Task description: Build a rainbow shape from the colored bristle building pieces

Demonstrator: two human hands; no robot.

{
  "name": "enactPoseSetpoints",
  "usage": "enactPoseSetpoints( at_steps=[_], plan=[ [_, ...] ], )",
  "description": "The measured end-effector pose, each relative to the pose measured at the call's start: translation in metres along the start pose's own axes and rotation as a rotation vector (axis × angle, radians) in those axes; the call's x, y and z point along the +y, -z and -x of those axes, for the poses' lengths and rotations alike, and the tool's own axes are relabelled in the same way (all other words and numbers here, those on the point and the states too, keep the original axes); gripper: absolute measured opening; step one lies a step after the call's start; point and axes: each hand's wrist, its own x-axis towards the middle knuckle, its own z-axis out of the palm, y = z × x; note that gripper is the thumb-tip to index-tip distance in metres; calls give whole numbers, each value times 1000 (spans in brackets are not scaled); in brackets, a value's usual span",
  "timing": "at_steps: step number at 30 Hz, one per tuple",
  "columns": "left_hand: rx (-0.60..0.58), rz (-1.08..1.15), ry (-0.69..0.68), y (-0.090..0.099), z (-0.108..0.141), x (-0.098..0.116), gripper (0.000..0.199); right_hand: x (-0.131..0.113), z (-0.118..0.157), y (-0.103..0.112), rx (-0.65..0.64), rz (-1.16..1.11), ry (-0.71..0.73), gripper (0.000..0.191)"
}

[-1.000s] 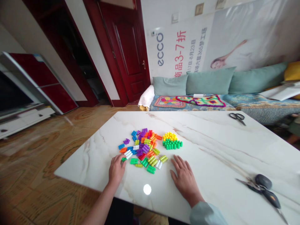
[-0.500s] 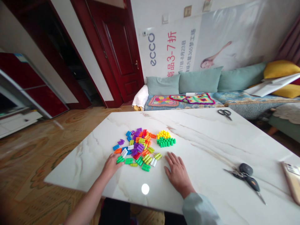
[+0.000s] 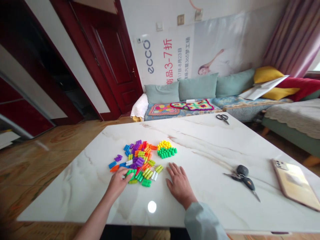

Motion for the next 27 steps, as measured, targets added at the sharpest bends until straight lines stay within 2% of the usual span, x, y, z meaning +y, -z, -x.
enactPoseSetpoints(
  at_steps=[3, 7, 9, 12, 18, 23, 27],
  plan=[
    [-23, 235, -78, -31, -7, 39, 22, -1, 0, 0, -9, -13, -5, 53],
    [-88, 363, -47, -83, -25, 84, 23, -3, 0, 3, -10, -43, -15, 52],
    [-99, 357, -59, -106, -35, 98, 25, -5, 1, 5, -1, -61, -20, 52],
    [-104, 206, -73, -130, -48, 111, 26, -6, 1, 6, 16, -74, -14, 55],
    [-119, -76, -63, -150, -55, 131, 22, -6, 1, 4, 66, -54, 14, 54],
    [-126, -56, -95, -166, -61, 140, 22, -4, 1, 0, 96, -34, 16, 51],
    [-94, -70, -90, -166, -59, 137, 28, -4, 2, 0, 85, -38, 13, 55]
  ],
)
